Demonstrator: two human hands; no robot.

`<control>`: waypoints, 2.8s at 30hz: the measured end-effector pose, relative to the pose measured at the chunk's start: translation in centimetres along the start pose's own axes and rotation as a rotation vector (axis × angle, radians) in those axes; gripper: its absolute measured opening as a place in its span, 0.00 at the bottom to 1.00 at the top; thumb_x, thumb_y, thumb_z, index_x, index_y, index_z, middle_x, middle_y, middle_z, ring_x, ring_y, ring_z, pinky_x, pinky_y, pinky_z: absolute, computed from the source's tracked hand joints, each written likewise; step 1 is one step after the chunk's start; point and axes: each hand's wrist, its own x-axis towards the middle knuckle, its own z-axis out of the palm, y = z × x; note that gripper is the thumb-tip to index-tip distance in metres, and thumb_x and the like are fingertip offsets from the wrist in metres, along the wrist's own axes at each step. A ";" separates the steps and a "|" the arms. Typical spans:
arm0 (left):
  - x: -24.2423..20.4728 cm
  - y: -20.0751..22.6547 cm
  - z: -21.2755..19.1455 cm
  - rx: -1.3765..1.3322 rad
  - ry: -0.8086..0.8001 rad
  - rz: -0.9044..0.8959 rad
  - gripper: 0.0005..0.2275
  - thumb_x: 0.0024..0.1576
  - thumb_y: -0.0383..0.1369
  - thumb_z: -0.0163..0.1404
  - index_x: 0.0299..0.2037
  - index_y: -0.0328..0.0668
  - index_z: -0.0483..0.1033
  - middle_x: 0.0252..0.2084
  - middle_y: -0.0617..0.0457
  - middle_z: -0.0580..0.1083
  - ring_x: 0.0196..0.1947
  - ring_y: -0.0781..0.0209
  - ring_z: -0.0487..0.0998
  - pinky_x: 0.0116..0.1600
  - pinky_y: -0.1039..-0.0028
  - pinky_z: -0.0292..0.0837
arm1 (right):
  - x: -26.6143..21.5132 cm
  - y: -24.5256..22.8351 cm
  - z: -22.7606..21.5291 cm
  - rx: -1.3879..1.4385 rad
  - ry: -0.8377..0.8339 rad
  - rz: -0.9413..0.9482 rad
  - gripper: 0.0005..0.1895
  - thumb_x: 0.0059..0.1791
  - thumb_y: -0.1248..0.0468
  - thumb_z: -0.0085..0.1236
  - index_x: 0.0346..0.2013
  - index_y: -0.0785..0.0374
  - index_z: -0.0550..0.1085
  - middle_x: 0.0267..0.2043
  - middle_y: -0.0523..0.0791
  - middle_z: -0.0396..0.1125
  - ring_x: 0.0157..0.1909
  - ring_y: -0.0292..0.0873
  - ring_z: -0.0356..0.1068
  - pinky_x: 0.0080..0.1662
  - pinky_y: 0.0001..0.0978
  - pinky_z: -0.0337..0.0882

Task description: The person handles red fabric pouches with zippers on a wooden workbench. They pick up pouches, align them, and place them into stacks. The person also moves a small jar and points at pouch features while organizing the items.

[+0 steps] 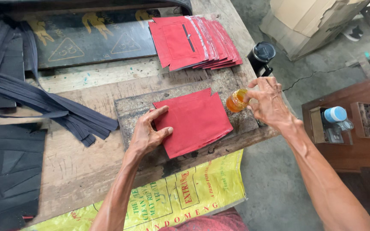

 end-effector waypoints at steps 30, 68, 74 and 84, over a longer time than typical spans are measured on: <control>-1.0 -0.4 0.0 0.033 0.029 0.134 0.33 0.39 0.31 0.67 0.59 0.35 0.75 0.50 0.42 0.78 0.51 0.51 0.79 0.56 0.66 0.74 | -13.6 -20.6 8.9 1.444 -0.236 0.616 0.54 0.42 0.80 0.42 0.80 0.48 0.41 0.27 0.45 0.70 0.31 0.36 0.66 0.33 0.32 0.61; -0.4 -0.5 0.3 0.084 0.042 0.155 0.32 0.42 0.31 0.64 0.61 0.34 0.72 0.53 0.38 0.75 0.55 0.44 0.76 0.59 0.63 0.70 | -4.7 -6.0 1.0 0.115 0.402 0.219 0.20 0.44 0.78 0.54 0.47 0.60 0.81 0.49 0.50 0.67 0.55 0.53 0.63 0.57 0.46 0.65; -0.3 -0.2 0.1 0.058 0.010 0.113 0.32 0.42 0.31 0.63 0.61 0.36 0.73 0.53 0.41 0.75 0.56 0.45 0.76 0.60 0.64 0.70 | -2.2 -0.8 1.3 -0.005 0.208 0.011 0.22 0.37 0.78 0.54 0.39 0.53 0.82 0.54 0.48 0.67 0.60 0.56 0.59 0.62 0.50 0.59; -0.2 0.2 0.0 0.043 0.005 0.122 0.32 0.41 0.30 0.65 0.61 0.37 0.73 0.53 0.41 0.76 0.56 0.48 0.76 0.60 0.66 0.70 | -0.5 1.3 2.5 0.121 0.096 0.066 0.23 0.38 0.80 0.47 0.36 0.55 0.82 0.54 0.47 0.68 0.60 0.55 0.59 0.61 0.50 0.60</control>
